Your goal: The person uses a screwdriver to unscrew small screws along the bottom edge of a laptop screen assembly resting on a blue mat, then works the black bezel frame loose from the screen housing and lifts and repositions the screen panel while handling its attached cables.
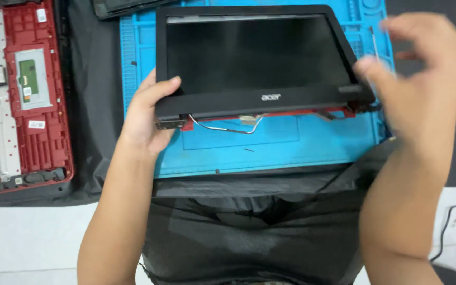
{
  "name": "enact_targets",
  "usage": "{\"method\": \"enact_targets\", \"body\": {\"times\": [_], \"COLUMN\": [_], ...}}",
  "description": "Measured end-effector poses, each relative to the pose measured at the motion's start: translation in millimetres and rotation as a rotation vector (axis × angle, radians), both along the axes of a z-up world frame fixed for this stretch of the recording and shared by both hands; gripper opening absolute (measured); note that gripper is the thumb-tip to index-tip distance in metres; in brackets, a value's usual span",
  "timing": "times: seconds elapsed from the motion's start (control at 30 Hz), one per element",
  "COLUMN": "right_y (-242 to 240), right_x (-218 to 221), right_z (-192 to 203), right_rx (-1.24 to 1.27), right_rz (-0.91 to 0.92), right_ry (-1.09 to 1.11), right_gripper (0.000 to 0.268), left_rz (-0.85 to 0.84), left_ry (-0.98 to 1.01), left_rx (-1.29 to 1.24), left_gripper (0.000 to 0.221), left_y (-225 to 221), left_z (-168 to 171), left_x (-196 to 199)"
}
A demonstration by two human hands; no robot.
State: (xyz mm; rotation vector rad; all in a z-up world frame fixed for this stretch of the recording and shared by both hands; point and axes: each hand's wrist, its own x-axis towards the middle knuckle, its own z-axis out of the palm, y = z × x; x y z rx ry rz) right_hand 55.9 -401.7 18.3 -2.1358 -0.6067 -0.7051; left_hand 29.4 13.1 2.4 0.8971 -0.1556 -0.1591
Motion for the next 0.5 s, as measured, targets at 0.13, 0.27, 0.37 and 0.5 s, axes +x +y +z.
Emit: {"method": "enact_targets", "body": {"times": [0.13, 0.27, 0.37, 0.5], "right_y": [113, 144, 150, 155], "right_x": [-44, -41, -40, -45], "right_z": [67, 59, 50, 42], "right_rx": [-0.312, -0.455, -0.493, -0.555], "right_rz": [0.158, 0.266, 0.286, 0.224], "right_ry": [-0.116, -0.264, -0.276, -0.358], "right_gripper": [0.038, 0.035, 0.032, 0.027], "left_rz": [-0.015, 0.107, 0.111, 0.093], "left_ry": [-0.017, 0.111, 0.095, 0.086], "left_rx": [0.052, 0.076, 0.04, 0.062], "left_gripper": [0.042, 0.048, 0.049, 0.052], "left_y": [-8, -12, -10, -10], "left_z": [4, 6, 5, 3], "left_x": [-3, -3, -2, -2]}}
